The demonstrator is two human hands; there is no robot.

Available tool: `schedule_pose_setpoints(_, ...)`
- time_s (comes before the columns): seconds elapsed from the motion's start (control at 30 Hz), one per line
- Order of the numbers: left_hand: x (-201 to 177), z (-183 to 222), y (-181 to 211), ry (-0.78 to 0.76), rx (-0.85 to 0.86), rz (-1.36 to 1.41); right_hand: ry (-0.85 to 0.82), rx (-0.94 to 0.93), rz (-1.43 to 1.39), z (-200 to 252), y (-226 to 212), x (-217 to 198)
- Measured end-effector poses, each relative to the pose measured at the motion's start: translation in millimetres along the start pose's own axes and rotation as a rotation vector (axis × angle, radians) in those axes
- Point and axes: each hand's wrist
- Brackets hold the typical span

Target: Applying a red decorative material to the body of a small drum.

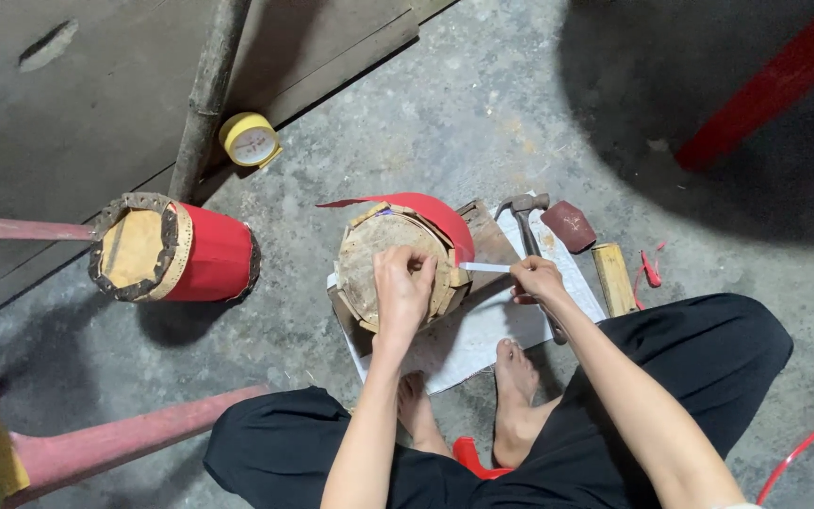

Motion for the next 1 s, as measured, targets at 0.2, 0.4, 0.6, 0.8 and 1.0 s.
schedule_pose_setpoints(0.2, -1, 5, 11, -0.003, -0.014, 0.011, 0.02, 0.019, -0.025, -6, 9, -3)
schedule_pose_setpoints(0.4, 9, 2, 9, 0.031, 0.041, -0.066, 0.056, 0.022, -0.062, -22, 22, -9)
schedule_pose_setpoints(0.6, 8, 2, 14, 0.007, 0.019, -0.05, 0.076, 0.052, -0.072, -13, 15, -22)
schedule_pose_setpoints(0.8, 8, 1, 16, 0.006, 0.014, -0.06, 0.107, 0.087, -0.013, -26, 33, -40)
schedule_pose_setpoints(1.0, 9, 0, 11, -0.001, 0.002, -0.066, 0.173, 0.152, 0.221, -47, 61, -56)
Point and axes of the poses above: each hand's wrist, its own z-axis away from the middle knuckle, its own x-axis out of the palm, y = z × x, and after that the axes turned 12 degrees about -y, right-handed
